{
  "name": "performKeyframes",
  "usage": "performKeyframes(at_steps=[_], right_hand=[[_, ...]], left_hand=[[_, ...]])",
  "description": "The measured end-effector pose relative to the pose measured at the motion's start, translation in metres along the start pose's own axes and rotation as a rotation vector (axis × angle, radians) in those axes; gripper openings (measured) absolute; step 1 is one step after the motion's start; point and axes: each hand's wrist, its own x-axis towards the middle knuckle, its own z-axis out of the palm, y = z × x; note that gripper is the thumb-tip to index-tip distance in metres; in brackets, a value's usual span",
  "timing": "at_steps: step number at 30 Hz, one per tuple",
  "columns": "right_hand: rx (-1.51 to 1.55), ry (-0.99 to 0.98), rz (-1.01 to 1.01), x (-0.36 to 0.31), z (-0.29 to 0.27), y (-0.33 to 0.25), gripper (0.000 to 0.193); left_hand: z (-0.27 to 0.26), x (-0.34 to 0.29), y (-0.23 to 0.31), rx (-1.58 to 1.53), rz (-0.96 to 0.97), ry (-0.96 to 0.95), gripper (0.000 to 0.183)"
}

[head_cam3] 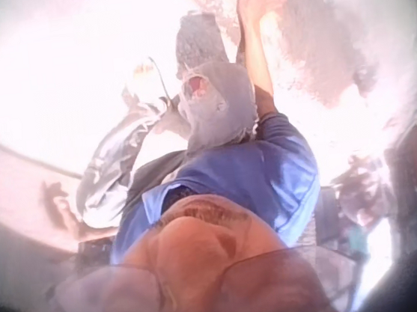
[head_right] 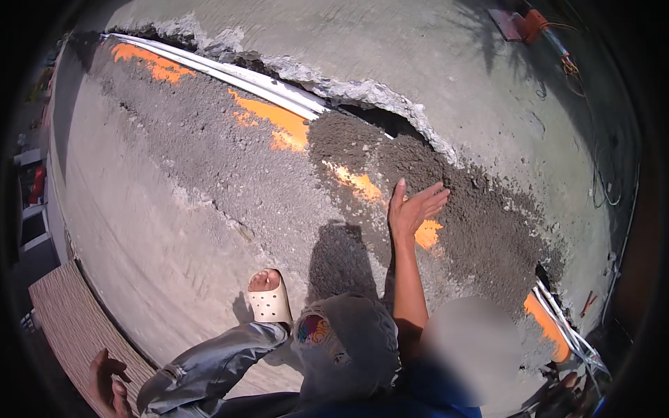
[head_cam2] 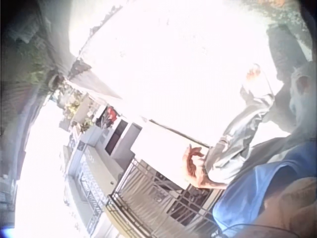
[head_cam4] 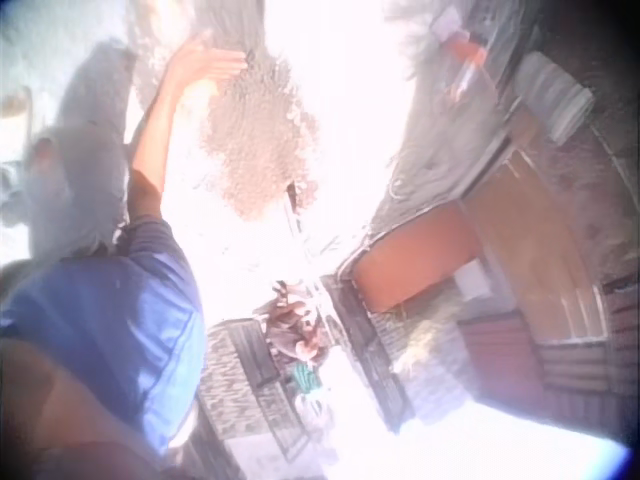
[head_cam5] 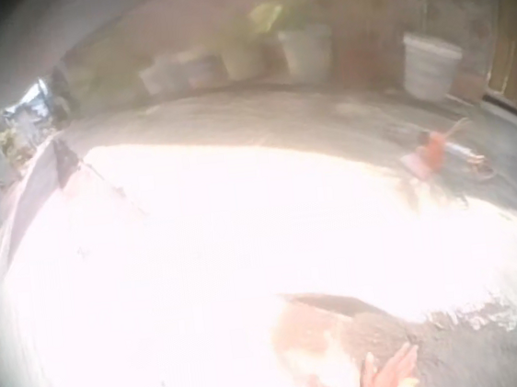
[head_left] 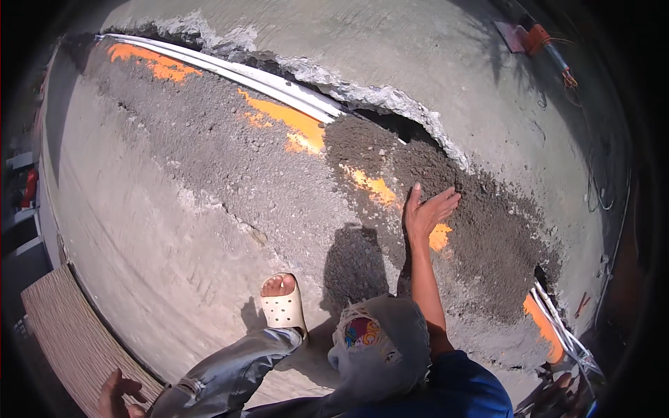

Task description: Patching a trench in a concrete walkway after laying an orange conduit pipe.

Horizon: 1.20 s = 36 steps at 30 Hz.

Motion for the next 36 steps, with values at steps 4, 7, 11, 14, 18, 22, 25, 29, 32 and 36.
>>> performKeyframes(at_steps=[4, 7, 11, 14, 18, 22, 25, 29, 32, 36], right_hand=[[-0.035, 0.015, 0.299, 0.043, 0.055, -0.030, 0.087], [0.038, -0.030, 0.270, 0.048, 0.070, -0.070, 0.082], [0.352, -0.120, 0.072, 0.048, 0.075, -0.117, 0.063], [0.081, -0.308, -0.385, 0.005, 0.051, -0.127, 0.048], [-0.110, -0.539, -1.188, 0.021, 0.069, -0.118, 0.041], [-0.137, -0.681, -0.993, 0.084, 0.065, -0.100, 0.034], [-0.100, -0.743, -0.795, 0.107, 0.046, -0.073, 0.032], [-0.053, -0.389, -0.772, 0.079, 0.007, -0.029, 0.031], [0.034, -0.367, -0.494, 0.026, -0.065, 0.032, 0.041], [-0.231, 0.186, 0.020, -0.007, -0.134, 0.131, 0.063]], left_hand=[[0.036, 0.014, 0.020, -0.133, -0.019, 0.085, 0.064], [0.036, 0.014, 0.029, -0.151, 0.033, 0.162, 0.060], [0.023, 0.009, 0.037, -0.186, 0.029, 0.116, 0.059], [0.021, 0.006, 0.039, -0.178, 0.125, 0.111, 0.054], [0.024, -0.005, 0.034, -0.202, 0.143, 0.096, 0.053], [0.027, -0.015, 0.005, -0.185, 0.111, 0.139, 0.061], [0.027, 0.004, 0.008, -0.214, 0.095, 0.025, 0.063], [0.013, -0.003, 0.009, -0.135, 0.057, -0.001, 0.070], [0.021, 0.016, 0.048, -0.042, -0.009, -0.103, 0.064], [0.030, 0.029, 0.062, -0.004, 0.011, -0.137, 0.060]])
